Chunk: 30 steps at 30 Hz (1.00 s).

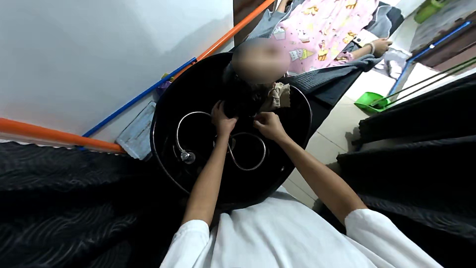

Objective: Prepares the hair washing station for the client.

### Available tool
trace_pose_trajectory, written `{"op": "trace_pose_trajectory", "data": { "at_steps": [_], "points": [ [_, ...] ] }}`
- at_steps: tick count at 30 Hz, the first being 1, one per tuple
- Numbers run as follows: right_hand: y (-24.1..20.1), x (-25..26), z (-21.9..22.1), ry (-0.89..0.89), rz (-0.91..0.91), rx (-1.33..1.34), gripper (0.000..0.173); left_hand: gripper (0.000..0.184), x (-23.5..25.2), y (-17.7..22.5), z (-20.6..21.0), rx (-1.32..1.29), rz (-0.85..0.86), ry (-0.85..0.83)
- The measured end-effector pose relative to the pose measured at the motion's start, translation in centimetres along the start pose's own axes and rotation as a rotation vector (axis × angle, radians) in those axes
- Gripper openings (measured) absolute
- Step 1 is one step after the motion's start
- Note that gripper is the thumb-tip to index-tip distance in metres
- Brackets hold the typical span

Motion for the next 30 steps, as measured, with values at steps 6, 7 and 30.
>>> {"op": "trace_pose_trajectory", "data": {
  "at_steps": [6,7,30],
  "points": [
    [-1.2,0.4,6.3,-0.020,0.322,0.745,0.045,0.034,-0.3,-0.2,-0.1,0.133,0.148,-0.170],
    [-1.4,0.7,6.7,0.021,0.340,0.756,0.047,0.029,-0.7,-0.2,-0.1,0.161,0.169,-0.178],
    [-0.4,-11.4,9.5,-0.296,0.216,-0.083,0.021,0.028,-4.1,-4.0,-12.4,0.314,0.160,-0.362]
  ]
}}
Point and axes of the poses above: each hand's wrist, its own x-axis towards the middle knuckle, its own z-axis out of the palm, y = z × x, the point moved 8 cm from there along x, towards the middle knuckle, and after that the axes turned 3 degrees about z, right-handed, at the moved point
